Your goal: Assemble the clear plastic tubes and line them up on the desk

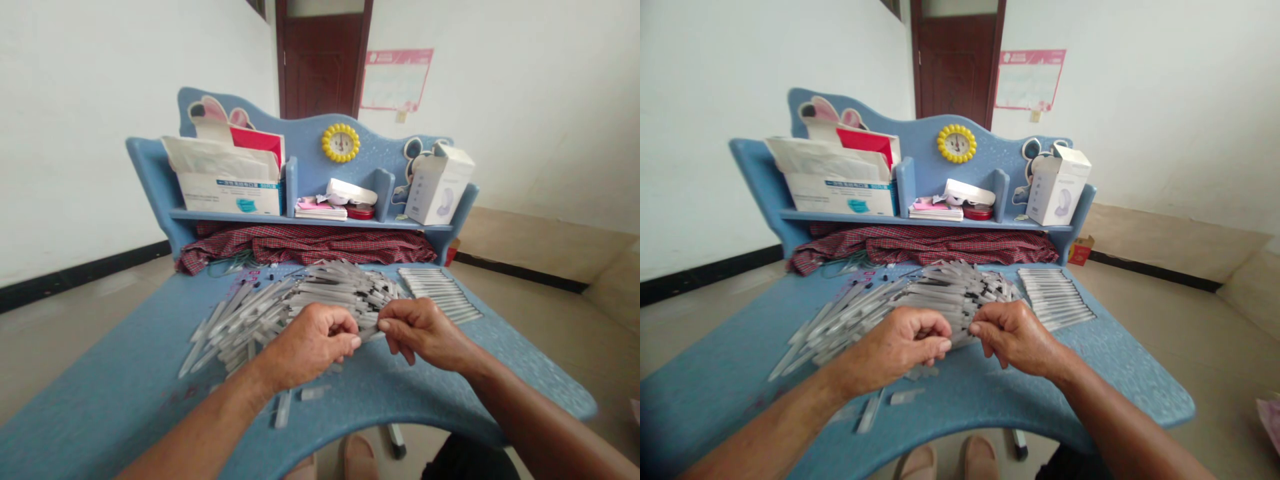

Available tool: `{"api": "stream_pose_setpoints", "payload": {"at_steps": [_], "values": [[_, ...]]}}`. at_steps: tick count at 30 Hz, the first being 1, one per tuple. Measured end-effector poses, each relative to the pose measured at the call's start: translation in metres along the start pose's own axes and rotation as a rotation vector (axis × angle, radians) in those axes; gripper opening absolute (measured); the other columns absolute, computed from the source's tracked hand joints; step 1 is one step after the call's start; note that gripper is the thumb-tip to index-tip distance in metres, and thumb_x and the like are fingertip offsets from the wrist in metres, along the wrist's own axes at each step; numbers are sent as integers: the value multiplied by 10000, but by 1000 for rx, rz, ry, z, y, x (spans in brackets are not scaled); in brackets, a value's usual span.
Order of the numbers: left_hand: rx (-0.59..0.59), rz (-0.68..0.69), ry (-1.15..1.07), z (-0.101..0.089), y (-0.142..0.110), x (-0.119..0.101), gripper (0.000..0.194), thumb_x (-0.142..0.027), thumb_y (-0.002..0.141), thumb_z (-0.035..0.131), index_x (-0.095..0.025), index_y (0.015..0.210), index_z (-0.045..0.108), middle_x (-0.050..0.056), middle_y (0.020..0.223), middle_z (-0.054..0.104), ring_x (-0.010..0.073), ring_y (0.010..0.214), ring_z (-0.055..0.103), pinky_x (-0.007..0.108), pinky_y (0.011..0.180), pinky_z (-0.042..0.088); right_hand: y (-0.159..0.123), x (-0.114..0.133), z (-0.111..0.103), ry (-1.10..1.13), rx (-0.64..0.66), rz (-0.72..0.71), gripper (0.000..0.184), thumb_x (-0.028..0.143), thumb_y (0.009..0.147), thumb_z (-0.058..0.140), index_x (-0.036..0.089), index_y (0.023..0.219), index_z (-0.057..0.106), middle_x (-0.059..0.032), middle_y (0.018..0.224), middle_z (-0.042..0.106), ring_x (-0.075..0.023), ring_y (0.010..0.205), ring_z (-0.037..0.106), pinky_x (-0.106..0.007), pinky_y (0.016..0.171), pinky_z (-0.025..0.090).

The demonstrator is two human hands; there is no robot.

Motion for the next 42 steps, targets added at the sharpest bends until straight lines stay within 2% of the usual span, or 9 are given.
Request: {"api": "stream_pose_setpoints", "payload": {"at_steps": [4,8,14,19,23,28,32,36,42], "values": [[-15,14,45,-1,1,-1,92,-247,715,566,-164,689,595,-39,567,547,106,535,501,213,526,383,1,-3,-2,-38,30,21,434,474,880,470,145,602,528,21,466,528,-39,321,445,-144,323,304],[-14,15,51,-1,1,-1,92,-238,720,555,-159,687,588,-37,570,538,107,542,495,215,534,387,1,-3,-5,61,14,14,344,457,799,604,147,946,587,30,554,576,-68,365,507,-159,345,376],[-3,23,59,0,1,-1,104,-245,727,556,-152,690,584,-40,562,534,97,528,476,206,516,369,1,-2,-1,-65,8,15,468,498,874,467,149,565,514,16,447,524,-47,325,467,-144,326,310],[-8,26,53,-1,2,1,100,-244,722,560,-152,697,592,-36,572,546,100,536,489,207,518,372,1,-5,-2,67,22,56,374,519,776,604,147,795,575,25,523,578,-71,353,508,-158,337,363],[1,26,47,0,2,1,107,-253,721,561,-154,696,593,-38,563,547,98,525,484,205,511,368,1,-5,-1,3,40,52,470,534,842,500,142,584,519,16,446,525,-50,326,472,-143,327,314],[-17,19,24,0,1,0,108,-264,703,574,-159,689,595,-42,557,544,102,521,492,204,513,375,0,-6,-1,73,29,63,388,532,777,597,146,813,580,24,522,580,-68,348,506,-154,336,357],[-10,21,26,0,0,-1,109,-267,700,581,-160,680,596,-47,544,530,97,508,477,199,501,361,0,-5,-1,-9,36,47,491,552,855,467,135,610,546,17,418,512,-57,327,475,-149,342,325],[-19,28,25,0,0,-1,108,-262,700,581,-157,682,603,-48,543,526,96,509,473,197,501,358,0,-7,1,52,46,70,399,539,779,594,140,785,584,17,521,579,-68,353,506,-154,342,358],[-20,30,28,0,0,-1,109,-266,698,587,-160,683,605,-45,544,538,100,512,480,199,503,353,-1,-8,2,25,68,59,459,550,852,480,133,680,570,12,476,549,-54,335,483,-143,336,323]]}}
Point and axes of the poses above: each hand's wrist, its own y-axis towards the middle knuckle, its own z-axis out of the palm, x = y × z, the point moved 6 cm from there along y, towards the middle knuckle
